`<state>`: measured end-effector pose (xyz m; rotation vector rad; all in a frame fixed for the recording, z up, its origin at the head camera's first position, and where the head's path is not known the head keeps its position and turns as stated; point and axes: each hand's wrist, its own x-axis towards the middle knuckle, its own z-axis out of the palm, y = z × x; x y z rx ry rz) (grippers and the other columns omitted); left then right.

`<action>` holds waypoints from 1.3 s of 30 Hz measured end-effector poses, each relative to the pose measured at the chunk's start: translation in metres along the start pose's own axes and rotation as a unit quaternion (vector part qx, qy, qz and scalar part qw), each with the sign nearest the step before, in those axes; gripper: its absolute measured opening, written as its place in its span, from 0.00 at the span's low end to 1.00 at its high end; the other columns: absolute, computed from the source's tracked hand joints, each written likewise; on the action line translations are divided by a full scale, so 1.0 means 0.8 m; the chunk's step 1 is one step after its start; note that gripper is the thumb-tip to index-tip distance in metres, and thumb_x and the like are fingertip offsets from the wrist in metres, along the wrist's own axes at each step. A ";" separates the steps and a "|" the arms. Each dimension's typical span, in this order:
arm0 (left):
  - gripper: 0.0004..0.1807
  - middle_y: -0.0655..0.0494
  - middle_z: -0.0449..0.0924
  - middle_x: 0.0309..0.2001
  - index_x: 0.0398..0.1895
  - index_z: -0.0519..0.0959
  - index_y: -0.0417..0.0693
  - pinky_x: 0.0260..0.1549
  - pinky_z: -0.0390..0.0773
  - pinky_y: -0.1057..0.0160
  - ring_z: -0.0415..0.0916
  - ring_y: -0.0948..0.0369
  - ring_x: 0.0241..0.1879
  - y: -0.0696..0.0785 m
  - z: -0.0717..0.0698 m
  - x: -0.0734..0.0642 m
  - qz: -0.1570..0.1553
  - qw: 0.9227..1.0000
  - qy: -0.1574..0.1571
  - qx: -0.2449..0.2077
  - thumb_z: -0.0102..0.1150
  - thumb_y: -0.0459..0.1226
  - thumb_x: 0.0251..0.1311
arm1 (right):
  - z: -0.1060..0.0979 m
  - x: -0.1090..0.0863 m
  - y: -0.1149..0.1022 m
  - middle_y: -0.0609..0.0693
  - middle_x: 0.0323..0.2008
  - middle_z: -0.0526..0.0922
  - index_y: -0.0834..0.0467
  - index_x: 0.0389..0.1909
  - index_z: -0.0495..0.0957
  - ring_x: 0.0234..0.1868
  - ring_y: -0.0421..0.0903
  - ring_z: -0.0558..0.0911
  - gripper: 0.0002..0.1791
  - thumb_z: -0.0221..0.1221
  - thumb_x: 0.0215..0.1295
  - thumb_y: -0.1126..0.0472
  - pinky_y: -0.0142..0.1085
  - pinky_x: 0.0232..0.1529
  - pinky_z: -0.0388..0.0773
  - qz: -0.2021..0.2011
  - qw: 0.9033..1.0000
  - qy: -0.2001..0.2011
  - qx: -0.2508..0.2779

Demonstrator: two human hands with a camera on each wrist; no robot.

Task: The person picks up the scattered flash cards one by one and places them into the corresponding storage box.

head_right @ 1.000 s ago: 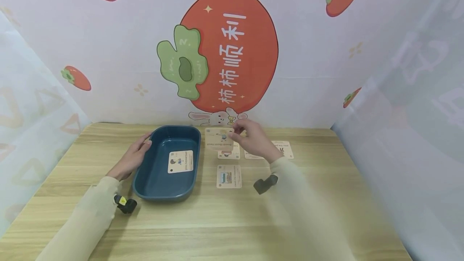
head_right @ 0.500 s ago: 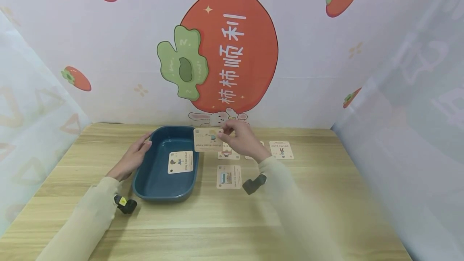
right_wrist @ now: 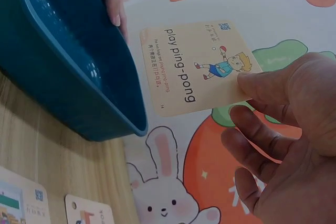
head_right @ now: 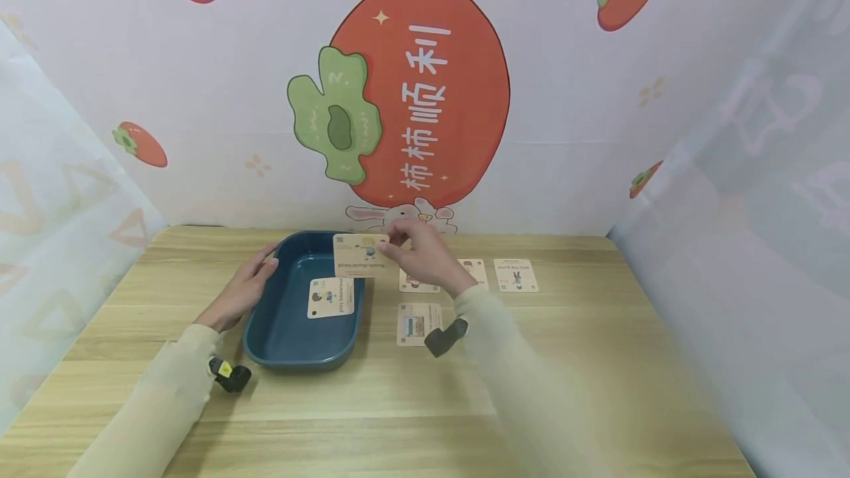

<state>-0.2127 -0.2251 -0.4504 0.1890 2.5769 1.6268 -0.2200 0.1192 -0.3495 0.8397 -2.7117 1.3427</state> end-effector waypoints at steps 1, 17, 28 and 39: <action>0.31 0.27 0.66 0.67 0.82 0.46 0.43 0.60 0.70 0.37 0.69 0.36 0.63 0.000 0.000 0.000 -0.002 1.000 0.001 0.000 0.32 0.45 0.83 | 0.002 0.001 -0.001 0.49 0.37 0.80 0.58 0.42 0.82 0.42 0.48 0.77 0.04 0.64 0.71 0.61 0.44 0.48 0.77 0.001 1.000 0.000 0.001; 0.31 0.26 0.64 0.68 0.82 0.45 0.41 0.64 0.65 0.35 0.65 0.35 0.66 -0.002 0.000 0.001 -0.003 1.000 -0.001 -0.002 0.31 0.45 0.83 | 0.035 0.010 0.004 0.50 0.38 0.78 0.58 0.40 0.82 0.44 0.48 0.77 0.04 0.63 0.71 0.62 0.40 0.44 0.77 0.011 1.000 -0.010 0.000; 0.31 0.27 0.65 0.68 0.82 0.46 0.43 0.64 0.65 0.36 0.65 0.36 0.66 -0.002 0.000 0.001 -0.006 1.000 0.002 0.002 0.31 0.46 0.83 | 0.048 0.008 0.008 0.48 0.38 0.78 0.56 0.40 0.82 0.43 0.47 0.76 0.03 0.63 0.71 0.60 0.39 0.42 0.77 0.036 0.999 -0.028 -0.005; 0.31 0.27 0.66 0.67 0.82 0.46 0.42 0.64 0.66 0.36 0.66 0.36 0.65 0.000 0.000 0.001 -0.008 1.000 0.002 0.007 0.31 0.45 0.84 | 0.056 0.006 0.007 0.48 0.38 0.78 0.55 0.41 0.82 0.44 0.48 0.76 0.05 0.63 0.72 0.58 0.37 0.41 0.78 0.052 0.998 -0.044 -0.001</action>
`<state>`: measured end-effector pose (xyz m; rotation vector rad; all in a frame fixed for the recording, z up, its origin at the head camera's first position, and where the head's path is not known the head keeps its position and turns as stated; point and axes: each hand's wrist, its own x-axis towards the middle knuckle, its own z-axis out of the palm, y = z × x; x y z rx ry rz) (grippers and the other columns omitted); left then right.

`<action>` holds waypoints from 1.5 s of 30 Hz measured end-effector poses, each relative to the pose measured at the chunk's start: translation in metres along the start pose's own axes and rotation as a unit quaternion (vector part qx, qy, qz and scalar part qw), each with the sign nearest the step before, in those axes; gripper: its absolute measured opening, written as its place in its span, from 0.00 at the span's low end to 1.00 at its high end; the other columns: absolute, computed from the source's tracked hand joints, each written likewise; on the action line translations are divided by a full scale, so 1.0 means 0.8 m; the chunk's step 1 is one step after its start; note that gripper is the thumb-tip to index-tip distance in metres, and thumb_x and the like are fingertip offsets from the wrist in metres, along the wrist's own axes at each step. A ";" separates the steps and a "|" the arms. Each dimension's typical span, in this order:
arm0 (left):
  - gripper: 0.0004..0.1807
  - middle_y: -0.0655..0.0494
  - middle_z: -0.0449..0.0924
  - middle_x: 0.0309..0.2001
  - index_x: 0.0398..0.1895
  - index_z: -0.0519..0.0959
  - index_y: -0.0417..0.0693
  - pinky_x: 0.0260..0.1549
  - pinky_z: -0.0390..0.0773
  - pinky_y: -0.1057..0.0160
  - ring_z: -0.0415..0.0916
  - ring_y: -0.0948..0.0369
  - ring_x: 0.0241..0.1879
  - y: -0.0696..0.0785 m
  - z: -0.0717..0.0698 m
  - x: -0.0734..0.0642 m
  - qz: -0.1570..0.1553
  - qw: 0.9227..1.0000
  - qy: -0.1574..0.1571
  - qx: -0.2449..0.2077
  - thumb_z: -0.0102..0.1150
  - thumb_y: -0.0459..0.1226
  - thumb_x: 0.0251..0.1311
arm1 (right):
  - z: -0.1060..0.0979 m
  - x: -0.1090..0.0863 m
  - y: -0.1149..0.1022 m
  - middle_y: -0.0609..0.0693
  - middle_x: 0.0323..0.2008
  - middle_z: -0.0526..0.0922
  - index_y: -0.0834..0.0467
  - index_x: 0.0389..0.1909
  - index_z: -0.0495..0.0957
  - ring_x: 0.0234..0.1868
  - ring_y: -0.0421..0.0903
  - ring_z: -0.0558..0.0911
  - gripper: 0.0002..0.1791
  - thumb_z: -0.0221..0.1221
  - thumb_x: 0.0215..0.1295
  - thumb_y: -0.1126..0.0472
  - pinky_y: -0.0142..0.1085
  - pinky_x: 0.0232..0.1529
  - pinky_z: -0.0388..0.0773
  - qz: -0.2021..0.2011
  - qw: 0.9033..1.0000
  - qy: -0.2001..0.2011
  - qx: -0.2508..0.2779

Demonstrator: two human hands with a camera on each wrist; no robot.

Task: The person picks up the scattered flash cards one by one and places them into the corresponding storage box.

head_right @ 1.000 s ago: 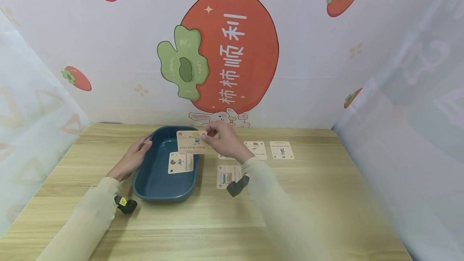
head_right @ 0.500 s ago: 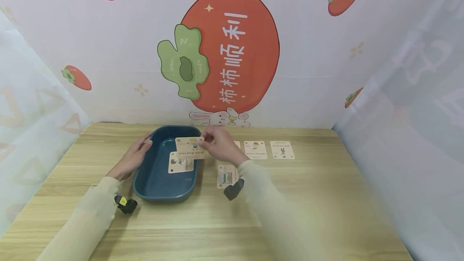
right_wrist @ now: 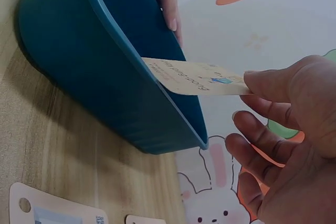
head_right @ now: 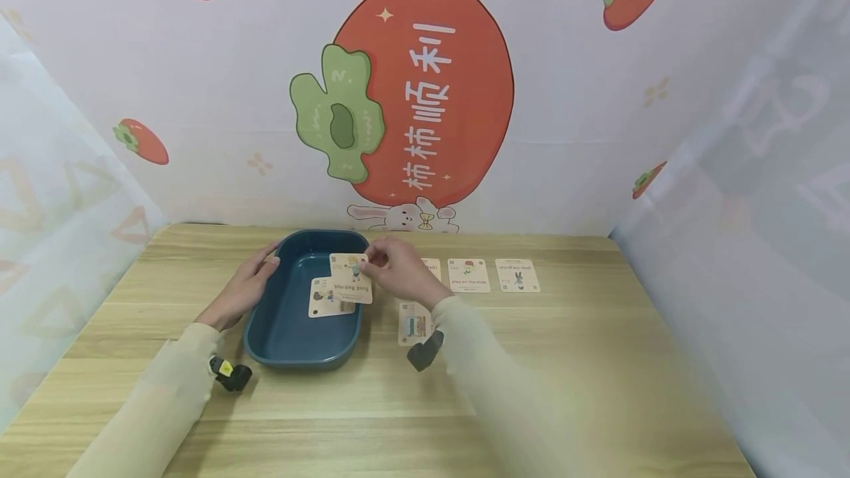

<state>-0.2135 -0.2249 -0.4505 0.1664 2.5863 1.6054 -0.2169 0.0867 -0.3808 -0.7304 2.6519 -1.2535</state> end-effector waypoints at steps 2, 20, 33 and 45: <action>0.31 0.27 0.66 0.67 0.82 0.46 0.42 0.63 0.66 0.36 0.66 0.36 0.65 0.000 0.000 0.000 0.002 1.000 0.001 0.000 0.31 0.45 0.83 | 0.001 0.000 0.001 0.47 0.38 0.79 0.55 0.41 0.82 0.44 0.47 0.76 0.05 0.63 0.72 0.57 0.37 0.41 0.77 -0.003 1.000 -0.002 -0.001; 0.31 0.27 0.66 0.66 0.82 0.46 0.42 0.64 0.64 0.36 0.66 0.36 0.65 -0.003 0.001 0.000 0.005 1.000 0.004 -0.001 0.32 0.44 0.83 | 0.001 -0.003 0.001 0.47 0.39 0.80 0.56 0.43 0.84 0.45 0.49 0.77 0.06 0.63 0.72 0.58 0.36 0.45 0.79 -0.007 1.000 -0.016 0.001; 0.31 0.28 0.67 0.66 0.82 0.46 0.43 0.63 0.67 0.36 0.67 0.37 0.64 -0.001 0.001 -0.002 0.001 1.000 0.003 -0.001 0.31 0.45 0.83 | 0.003 -0.005 0.008 0.47 0.38 0.79 0.55 0.40 0.83 0.43 0.47 0.77 0.04 0.63 0.71 0.59 0.37 0.41 0.78 -0.005 1.000 -0.021 0.010; 0.31 0.28 0.66 0.67 0.82 0.46 0.43 0.64 0.65 0.36 0.66 0.37 0.65 0.001 0.000 -0.002 0.004 1.000 0.000 -0.001 0.31 0.46 0.83 | 0.011 -0.003 0.021 0.47 0.38 0.79 0.56 0.40 0.83 0.42 0.47 0.76 0.04 0.67 0.68 0.61 0.36 0.42 0.78 -0.006 0.999 -0.035 -0.001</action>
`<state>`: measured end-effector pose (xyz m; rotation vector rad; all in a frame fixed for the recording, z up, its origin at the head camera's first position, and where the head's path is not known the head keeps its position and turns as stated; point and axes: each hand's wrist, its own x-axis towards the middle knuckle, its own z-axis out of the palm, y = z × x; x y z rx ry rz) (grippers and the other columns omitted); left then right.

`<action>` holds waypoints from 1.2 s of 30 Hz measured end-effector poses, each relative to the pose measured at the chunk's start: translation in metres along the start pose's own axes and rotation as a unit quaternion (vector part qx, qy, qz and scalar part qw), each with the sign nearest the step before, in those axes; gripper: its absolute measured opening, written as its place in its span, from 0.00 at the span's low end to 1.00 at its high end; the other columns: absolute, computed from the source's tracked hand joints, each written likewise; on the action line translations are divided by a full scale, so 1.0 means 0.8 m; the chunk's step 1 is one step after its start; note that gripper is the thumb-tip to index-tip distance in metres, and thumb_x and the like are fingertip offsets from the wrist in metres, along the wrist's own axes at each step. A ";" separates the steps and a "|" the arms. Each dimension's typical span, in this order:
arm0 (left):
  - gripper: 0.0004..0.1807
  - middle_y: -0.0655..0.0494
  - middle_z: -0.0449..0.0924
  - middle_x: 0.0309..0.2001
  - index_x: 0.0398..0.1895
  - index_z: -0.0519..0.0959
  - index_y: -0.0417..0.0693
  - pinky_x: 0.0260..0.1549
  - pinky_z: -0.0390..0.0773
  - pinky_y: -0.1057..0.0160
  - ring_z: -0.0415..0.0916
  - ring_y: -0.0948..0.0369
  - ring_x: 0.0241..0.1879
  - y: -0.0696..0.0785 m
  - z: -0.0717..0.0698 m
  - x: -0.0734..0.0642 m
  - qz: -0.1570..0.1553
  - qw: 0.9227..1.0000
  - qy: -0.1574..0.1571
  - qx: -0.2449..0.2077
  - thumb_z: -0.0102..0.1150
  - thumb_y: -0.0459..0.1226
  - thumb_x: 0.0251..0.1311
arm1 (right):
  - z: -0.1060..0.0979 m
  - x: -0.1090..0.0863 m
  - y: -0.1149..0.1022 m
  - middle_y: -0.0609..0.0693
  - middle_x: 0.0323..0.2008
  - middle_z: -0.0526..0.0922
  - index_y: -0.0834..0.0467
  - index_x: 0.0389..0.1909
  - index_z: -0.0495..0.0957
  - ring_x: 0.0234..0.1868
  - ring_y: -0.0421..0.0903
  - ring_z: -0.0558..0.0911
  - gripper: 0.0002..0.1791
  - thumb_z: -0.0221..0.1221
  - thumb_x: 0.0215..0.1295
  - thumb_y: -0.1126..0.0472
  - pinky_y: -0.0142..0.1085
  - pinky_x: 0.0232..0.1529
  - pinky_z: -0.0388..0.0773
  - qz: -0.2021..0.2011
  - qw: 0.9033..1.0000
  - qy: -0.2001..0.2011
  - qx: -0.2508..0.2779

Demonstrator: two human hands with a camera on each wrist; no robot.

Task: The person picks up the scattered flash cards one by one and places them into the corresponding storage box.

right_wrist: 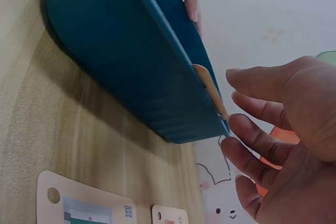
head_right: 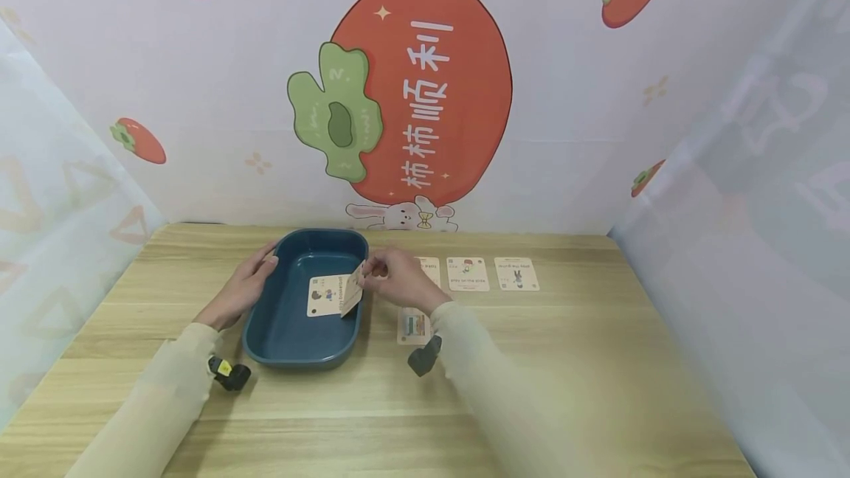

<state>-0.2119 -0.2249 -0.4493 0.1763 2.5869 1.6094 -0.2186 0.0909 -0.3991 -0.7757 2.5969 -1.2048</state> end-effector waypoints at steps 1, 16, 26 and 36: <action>0.31 0.28 0.66 0.67 0.82 0.46 0.43 0.64 0.65 0.36 0.66 0.37 0.64 0.000 0.000 0.000 0.002 1.000 -0.001 0.000 0.31 0.46 0.83 | 0.001 0.001 0.001 0.47 0.38 0.79 0.56 0.40 0.83 0.42 0.47 0.76 0.04 0.67 0.67 0.61 0.36 0.42 0.78 -0.001 1.000 -0.001 -0.002; 0.32 0.28 0.66 0.67 0.82 0.45 0.44 0.64 0.65 0.36 0.67 0.37 0.65 -0.004 0.000 0.002 -0.002 1.000 -0.001 -0.001 0.31 0.47 0.83 | 0.024 0.009 -0.003 0.45 0.34 0.79 0.53 0.37 0.83 0.38 0.45 0.75 0.04 0.68 0.66 0.59 0.38 0.38 0.74 0.025 0.998 0.006 -0.055; 0.32 0.27 0.64 0.68 0.82 0.45 0.43 0.65 0.64 0.35 0.65 0.36 0.66 -0.005 -0.001 0.003 0.000 1.000 -0.004 -0.004 0.31 0.46 0.83 | 0.031 0.010 -0.011 0.42 0.31 0.76 0.48 0.39 0.89 0.40 0.43 0.72 0.05 0.67 0.68 0.53 0.46 0.44 0.61 0.015 0.987 -0.010 -0.159; 0.32 0.28 0.64 0.69 0.82 0.45 0.44 0.64 0.64 0.35 0.65 0.36 0.66 -0.005 -0.001 0.002 0.000 1.000 -0.004 -0.008 0.32 0.46 0.83 | 0.032 0.007 -0.012 0.43 0.34 0.75 0.47 0.42 0.88 0.42 0.43 0.71 0.11 0.65 0.69 0.46 0.46 0.47 0.61 0.022 0.986 -0.013 -0.166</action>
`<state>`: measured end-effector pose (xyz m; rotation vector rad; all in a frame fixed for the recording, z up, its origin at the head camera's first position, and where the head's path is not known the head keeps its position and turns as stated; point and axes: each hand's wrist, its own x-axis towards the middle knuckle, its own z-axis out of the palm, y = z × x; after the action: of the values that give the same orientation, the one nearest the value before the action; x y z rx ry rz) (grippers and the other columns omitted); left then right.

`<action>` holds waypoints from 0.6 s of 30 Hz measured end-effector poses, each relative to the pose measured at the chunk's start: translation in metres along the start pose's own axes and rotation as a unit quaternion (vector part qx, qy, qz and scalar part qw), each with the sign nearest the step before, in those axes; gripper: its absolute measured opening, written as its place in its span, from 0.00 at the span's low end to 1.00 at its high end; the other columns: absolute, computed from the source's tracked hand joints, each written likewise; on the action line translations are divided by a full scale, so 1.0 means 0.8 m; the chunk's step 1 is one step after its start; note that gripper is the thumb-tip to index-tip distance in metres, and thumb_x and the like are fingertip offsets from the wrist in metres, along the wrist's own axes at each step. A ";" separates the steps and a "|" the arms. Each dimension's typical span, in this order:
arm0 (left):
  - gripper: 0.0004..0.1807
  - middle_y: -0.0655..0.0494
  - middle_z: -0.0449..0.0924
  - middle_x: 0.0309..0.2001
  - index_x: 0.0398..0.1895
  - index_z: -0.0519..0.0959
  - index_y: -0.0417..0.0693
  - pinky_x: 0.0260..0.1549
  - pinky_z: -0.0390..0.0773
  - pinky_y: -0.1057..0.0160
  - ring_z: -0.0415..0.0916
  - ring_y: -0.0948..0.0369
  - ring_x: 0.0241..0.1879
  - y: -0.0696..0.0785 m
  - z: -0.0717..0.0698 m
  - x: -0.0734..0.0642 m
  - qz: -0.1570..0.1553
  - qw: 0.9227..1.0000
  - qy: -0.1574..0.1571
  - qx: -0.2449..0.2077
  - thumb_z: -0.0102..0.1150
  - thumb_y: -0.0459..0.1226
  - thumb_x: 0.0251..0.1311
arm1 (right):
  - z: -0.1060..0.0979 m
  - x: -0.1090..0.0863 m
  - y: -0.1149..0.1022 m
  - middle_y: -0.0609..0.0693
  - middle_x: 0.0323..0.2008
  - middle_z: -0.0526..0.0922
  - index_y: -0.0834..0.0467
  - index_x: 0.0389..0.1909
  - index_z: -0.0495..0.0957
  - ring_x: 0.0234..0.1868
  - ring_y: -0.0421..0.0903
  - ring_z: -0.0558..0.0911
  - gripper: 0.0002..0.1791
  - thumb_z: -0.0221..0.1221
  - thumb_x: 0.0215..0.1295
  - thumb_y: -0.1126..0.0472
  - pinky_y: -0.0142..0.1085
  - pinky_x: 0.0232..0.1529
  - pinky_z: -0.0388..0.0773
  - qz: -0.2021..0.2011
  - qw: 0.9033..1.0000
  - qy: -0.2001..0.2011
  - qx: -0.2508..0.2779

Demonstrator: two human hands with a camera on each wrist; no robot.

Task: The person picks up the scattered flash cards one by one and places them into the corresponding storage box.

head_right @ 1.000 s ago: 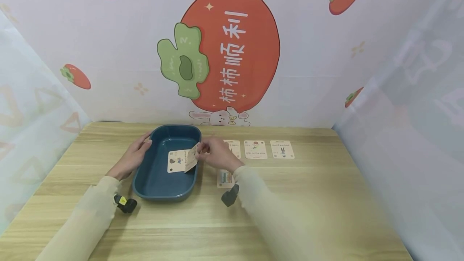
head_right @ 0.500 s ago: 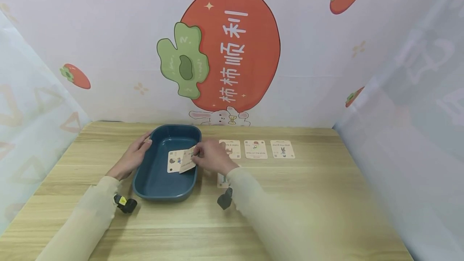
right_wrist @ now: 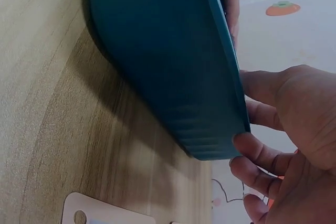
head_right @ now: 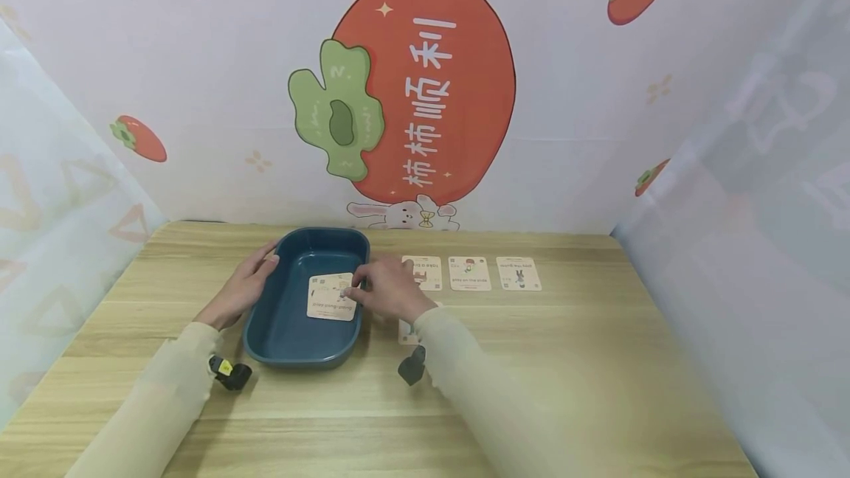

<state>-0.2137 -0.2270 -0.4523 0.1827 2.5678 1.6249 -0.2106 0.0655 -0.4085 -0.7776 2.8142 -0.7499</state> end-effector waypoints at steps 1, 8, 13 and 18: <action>0.32 0.28 0.64 0.69 0.82 0.45 0.44 0.64 0.65 0.35 0.65 0.36 0.66 0.000 0.000 0.000 0.000 1.000 0.000 0.001 0.32 0.46 0.83 | -0.001 -0.001 0.000 0.43 0.34 0.75 0.47 0.42 0.88 0.42 0.43 0.71 0.11 0.65 0.69 0.46 0.46 0.47 0.61 -0.001 1.000 0.002 0.003; 0.32 0.28 0.65 0.68 0.82 0.45 0.44 0.64 0.65 0.35 0.66 0.36 0.65 0.002 0.000 -0.001 -0.003 1.000 0.001 0.004 0.32 0.47 0.83 | -0.012 -0.009 0.003 0.41 0.34 0.77 0.48 0.44 0.87 0.42 0.44 0.75 0.10 0.65 0.70 0.48 0.46 0.45 0.62 -0.021 0.999 0.021 0.033; 0.32 0.28 0.64 0.68 0.82 0.44 0.44 0.64 0.65 0.35 0.66 0.36 0.65 0.002 0.001 0.000 -0.002 1.000 0.001 0.005 0.31 0.46 0.83 | -0.021 -0.017 0.009 0.42 0.36 0.78 0.50 0.45 0.87 0.44 0.46 0.75 0.11 0.65 0.69 0.49 0.47 0.46 0.63 -0.023 0.998 0.031 0.052; 0.32 0.28 0.66 0.67 0.82 0.45 0.45 0.63 0.67 0.36 0.67 0.37 0.64 0.002 0.001 0.000 -0.005 1.000 0.004 0.009 0.31 0.46 0.83 | -0.029 -0.025 0.018 0.44 0.39 0.79 0.53 0.47 0.86 0.45 0.46 0.74 0.13 0.66 0.68 0.51 0.45 0.48 0.66 -0.022 0.997 0.038 0.062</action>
<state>-0.2131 -0.2255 -0.4508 0.1659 2.5851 1.6035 -0.2056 0.0962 -0.3954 -0.8079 2.7929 -0.9701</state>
